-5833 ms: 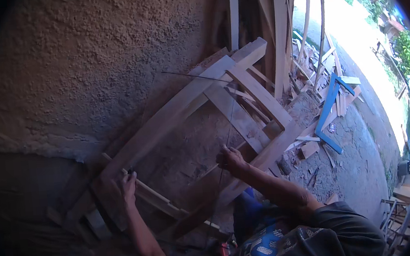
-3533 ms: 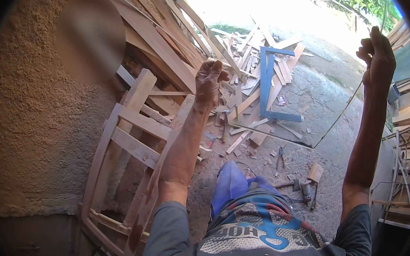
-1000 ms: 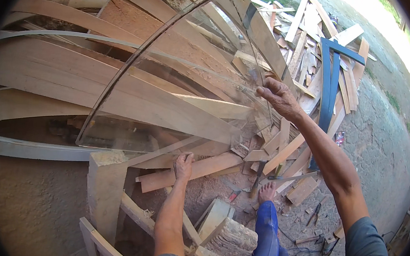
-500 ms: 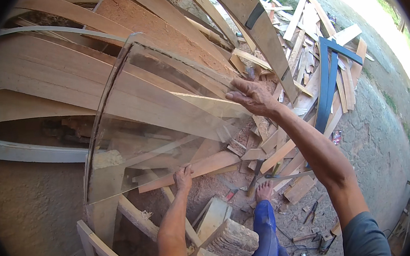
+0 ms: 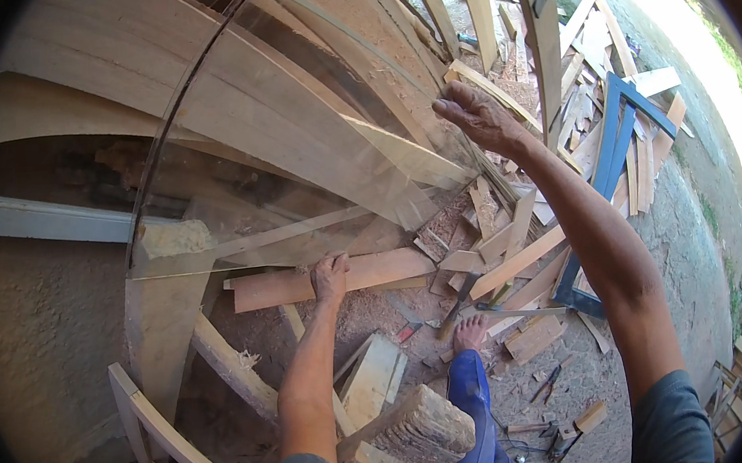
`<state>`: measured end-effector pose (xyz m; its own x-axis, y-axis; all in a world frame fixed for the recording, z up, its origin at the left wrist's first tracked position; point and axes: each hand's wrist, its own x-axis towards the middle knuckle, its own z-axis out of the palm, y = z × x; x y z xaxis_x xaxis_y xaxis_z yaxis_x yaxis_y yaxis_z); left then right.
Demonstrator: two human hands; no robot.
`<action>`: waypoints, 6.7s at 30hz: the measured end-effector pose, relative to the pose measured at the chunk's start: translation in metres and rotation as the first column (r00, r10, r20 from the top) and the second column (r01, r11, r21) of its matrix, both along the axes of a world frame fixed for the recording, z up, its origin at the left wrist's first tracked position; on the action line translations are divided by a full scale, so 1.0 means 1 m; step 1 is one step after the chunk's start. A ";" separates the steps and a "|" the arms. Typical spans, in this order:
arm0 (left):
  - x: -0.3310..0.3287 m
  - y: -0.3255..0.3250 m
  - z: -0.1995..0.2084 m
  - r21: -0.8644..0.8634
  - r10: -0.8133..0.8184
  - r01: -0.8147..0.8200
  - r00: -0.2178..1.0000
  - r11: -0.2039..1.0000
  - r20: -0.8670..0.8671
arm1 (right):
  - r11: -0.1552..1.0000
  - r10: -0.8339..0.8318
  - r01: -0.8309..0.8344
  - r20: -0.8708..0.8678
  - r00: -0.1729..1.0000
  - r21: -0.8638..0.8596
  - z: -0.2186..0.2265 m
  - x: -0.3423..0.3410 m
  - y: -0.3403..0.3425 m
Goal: The person assembles a wooden frame by positioning planks, using a hand saw to cut pieces, and hammering nails to secure joints. The person also handles a curved glass pane, positioning it within the frame.
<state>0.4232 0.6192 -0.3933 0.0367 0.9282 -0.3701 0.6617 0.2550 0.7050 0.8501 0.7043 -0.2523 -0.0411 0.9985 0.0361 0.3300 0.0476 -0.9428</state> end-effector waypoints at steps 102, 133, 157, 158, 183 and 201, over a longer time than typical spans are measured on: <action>-0.745 -0.543 0.405 0.103 0.786 -0.789 0.613 0.606 0.072 | 0.983 -0.030 0.133 0.597 0.802 -0.129 0.207 -0.519 -0.287; -0.488 -0.802 0.367 -0.762 0.894 -0.554 -0.068 0.336 0.443 | 0.936 -0.293 0.322 0.196 0.936 -0.141 0.248 -0.522 -0.390; -0.512 -0.701 0.387 -0.816 0.753 -0.146 -0.320 0.560 0.575 | 0.995 -0.067 0.094 0.435 0.898 -0.040 0.269 -0.586 -0.324; -0.500 -0.688 0.383 -0.784 0.714 -0.147 -0.338 0.603 0.613 | 0.983 -0.116 0.172 0.501 0.858 -0.067 0.259 -0.581 -0.317; -0.431 -0.582 0.364 -0.657 0.417 -0.244 -0.606 0.713 0.678 | 0.982 0.088 0.008 0.497 0.863 -0.187 0.230 -0.594 -0.680; -0.462 -0.615 0.380 -0.679 0.678 -0.082 -0.046 0.729 0.734 | 0.972 -0.188 0.225 0.351 0.917 -0.067 0.286 -0.555 -0.528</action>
<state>-0.0390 0.0045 -0.0136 0.2903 0.7359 -0.6117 -0.7535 0.5698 0.3279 0.2956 0.1766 0.0338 0.1751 0.9834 -0.0471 0.6231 -0.1477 -0.7680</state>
